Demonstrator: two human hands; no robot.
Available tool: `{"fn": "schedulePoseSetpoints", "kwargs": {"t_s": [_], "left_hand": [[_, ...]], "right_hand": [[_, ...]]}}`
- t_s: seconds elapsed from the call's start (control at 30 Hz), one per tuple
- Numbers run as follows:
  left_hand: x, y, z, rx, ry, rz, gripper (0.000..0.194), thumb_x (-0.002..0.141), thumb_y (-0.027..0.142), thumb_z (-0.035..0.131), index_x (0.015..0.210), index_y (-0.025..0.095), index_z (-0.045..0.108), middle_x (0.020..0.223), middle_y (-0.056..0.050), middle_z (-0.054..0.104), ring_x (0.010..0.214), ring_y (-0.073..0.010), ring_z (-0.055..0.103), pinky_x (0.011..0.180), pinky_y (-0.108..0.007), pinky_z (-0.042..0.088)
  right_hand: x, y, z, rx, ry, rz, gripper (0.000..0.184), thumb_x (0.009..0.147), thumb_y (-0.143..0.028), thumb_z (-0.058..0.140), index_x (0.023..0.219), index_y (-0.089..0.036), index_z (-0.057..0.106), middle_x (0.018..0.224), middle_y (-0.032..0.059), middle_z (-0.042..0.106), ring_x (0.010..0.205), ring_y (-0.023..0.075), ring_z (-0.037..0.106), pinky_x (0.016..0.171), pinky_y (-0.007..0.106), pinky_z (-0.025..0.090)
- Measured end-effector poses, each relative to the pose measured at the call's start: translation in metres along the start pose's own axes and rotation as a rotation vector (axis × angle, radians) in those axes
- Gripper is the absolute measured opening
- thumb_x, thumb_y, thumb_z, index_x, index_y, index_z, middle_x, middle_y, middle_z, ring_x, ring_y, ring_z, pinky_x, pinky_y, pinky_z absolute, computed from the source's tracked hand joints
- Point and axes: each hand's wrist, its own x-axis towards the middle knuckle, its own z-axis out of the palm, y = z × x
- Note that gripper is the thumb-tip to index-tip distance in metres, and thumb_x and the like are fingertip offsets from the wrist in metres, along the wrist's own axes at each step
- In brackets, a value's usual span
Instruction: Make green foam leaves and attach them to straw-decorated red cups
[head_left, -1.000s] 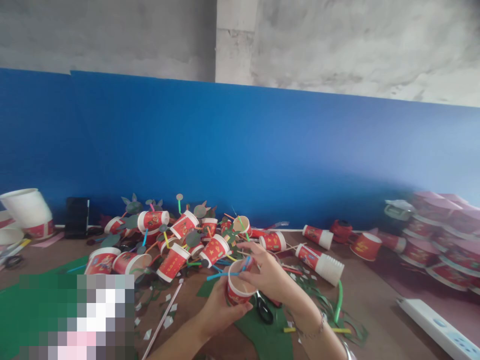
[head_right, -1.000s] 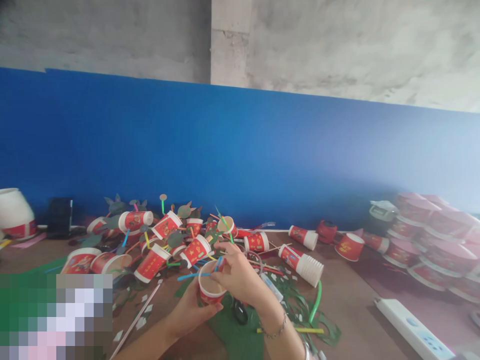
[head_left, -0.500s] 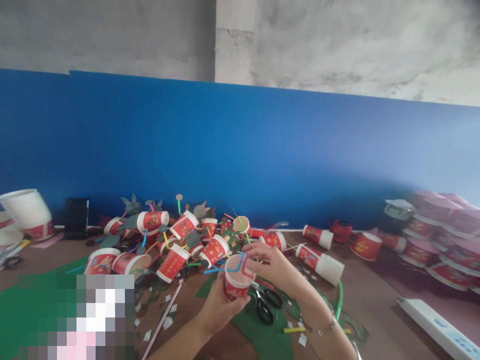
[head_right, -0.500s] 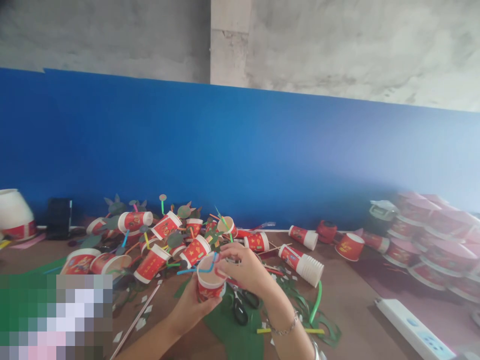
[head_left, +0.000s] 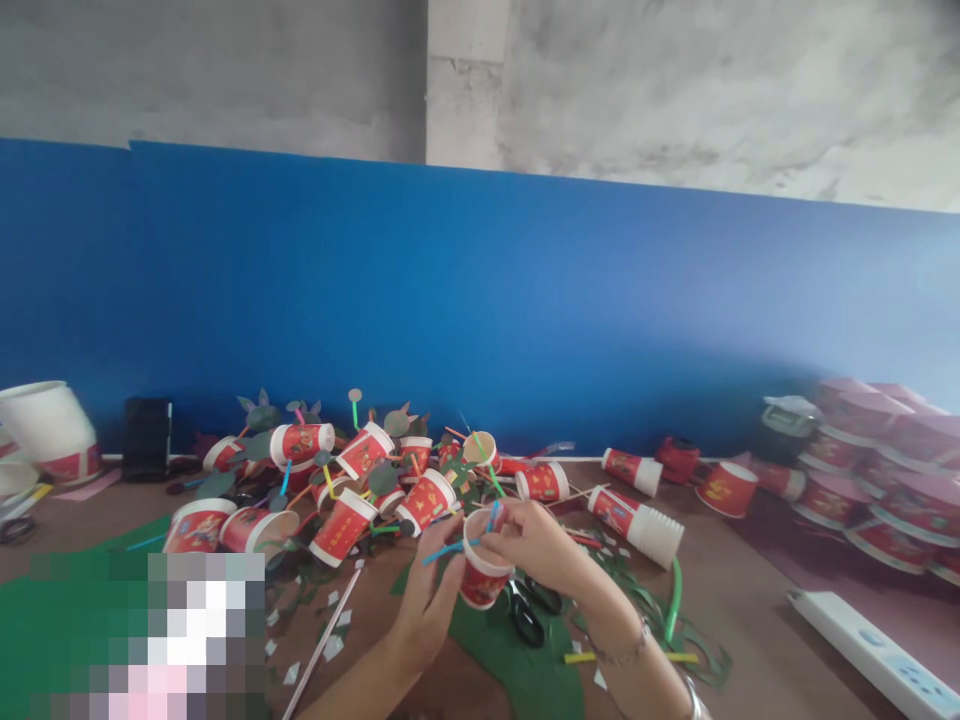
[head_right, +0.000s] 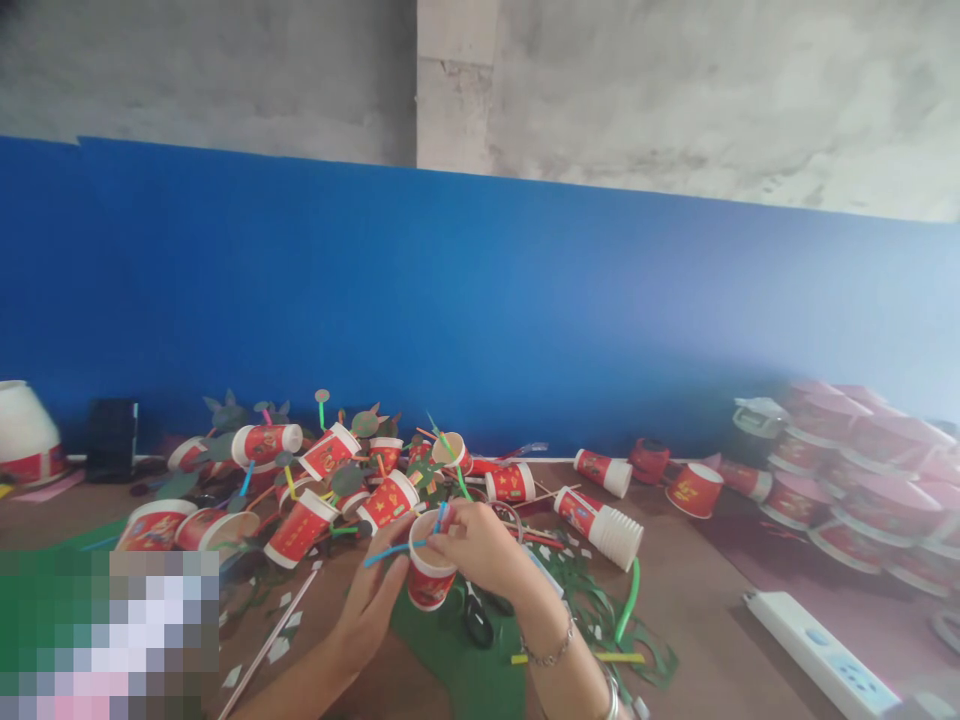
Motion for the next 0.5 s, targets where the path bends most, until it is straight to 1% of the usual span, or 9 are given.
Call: {"fn": "schedulePoseSetpoints", "kwargs": {"t_s": [0.07,0.13,0.2,0.27,0.37,0.43,0.5], "left_hand": [[0.003,0.003,-0.002,-0.006,0.058,0.011,0.029,0.09,0.034,0.048,0.109,0.021,0.065,0.114,-0.009,0.062,0.113,-0.0246,0.051,0.1,-0.038,0.037],[0.005,0.007,-0.002,-0.013,0.094,0.007,0.026,0.088,0.034,0.051,0.101,0.02,0.069,0.112,-0.009,0.062,0.108,-0.0246,0.053,0.096,-0.036,0.039],[0.007,0.011,0.0,-0.083,0.126,-0.045,0.023,0.086,0.034,0.055,0.093,0.018,0.07,0.109,-0.009,0.063,0.104,-0.0245,0.055,0.093,-0.035,0.042],[0.007,0.014,0.003,-0.219,0.132,-0.125,0.024,0.084,0.037,0.058,0.089,0.017,0.07,0.103,-0.008,0.065,0.098,-0.0236,0.057,0.088,-0.033,0.044],[0.01,0.017,0.006,-0.388,0.07,-0.243,0.027,0.085,0.041,0.056,0.089,0.016,0.067,0.09,-0.006,0.065,0.086,-0.0197,0.058,0.08,-0.03,0.045],[0.013,0.019,0.006,-0.377,0.009,-0.284,0.029,0.085,0.043,0.055,0.084,0.016,0.065,0.083,-0.004,0.061,0.08,-0.0169,0.055,0.076,-0.028,0.044],[0.018,0.021,0.005,-0.285,-0.061,-0.28,0.032,0.083,0.045,0.057,0.072,0.016,0.063,0.079,-0.003,0.057,0.077,-0.0157,0.052,0.072,-0.026,0.043]], "right_hand": [[-0.001,-0.001,-0.002,0.022,-0.007,0.019,0.007,0.071,-0.021,0.06,0.071,-0.014,0.06,0.055,-0.0064,0.044,0.053,0.0082,0.038,0.049,0.019,0.03],[-0.002,-0.004,-0.002,0.061,-0.071,-0.007,0.004,0.071,-0.018,0.058,0.072,-0.015,0.061,0.054,-0.0069,0.041,0.051,0.0074,0.036,0.047,0.018,0.028],[-0.005,-0.007,-0.003,0.099,-0.15,-0.046,0.008,0.072,-0.014,0.055,0.076,-0.016,0.062,0.053,-0.0074,0.04,0.049,0.007,0.035,0.046,0.018,0.027],[-0.007,-0.007,-0.004,0.105,-0.186,-0.073,0.012,0.072,-0.012,0.055,0.079,-0.017,0.063,0.054,-0.0073,0.043,0.049,0.0071,0.036,0.046,0.018,0.028],[-0.008,-0.004,-0.006,0.043,-0.154,-0.076,0.013,0.071,-0.014,0.058,0.082,-0.017,0.064,0.057,-0.0059,0.049,0.052,0.0086,0.042,0.049,0.019,0.032],[-0.007,0.0,-0.007,-0.014,-0.143,-0.108,0.013,0.07,-0.014,0.059,0.081,-0.018,0.064,0.061,-0.0043,0.055,0.055,0.01,0.046,0.053,0.02,0.035],[-0.005,0.005,-0.005,-0.063,-0.123,-0.157,0.012,0.067,-0.012,0.06,0.077,-0.018,0.064,0.067,-0.0026,0.059,0.06,0.0115,0.049,0.058,0.022,0.038]]}}
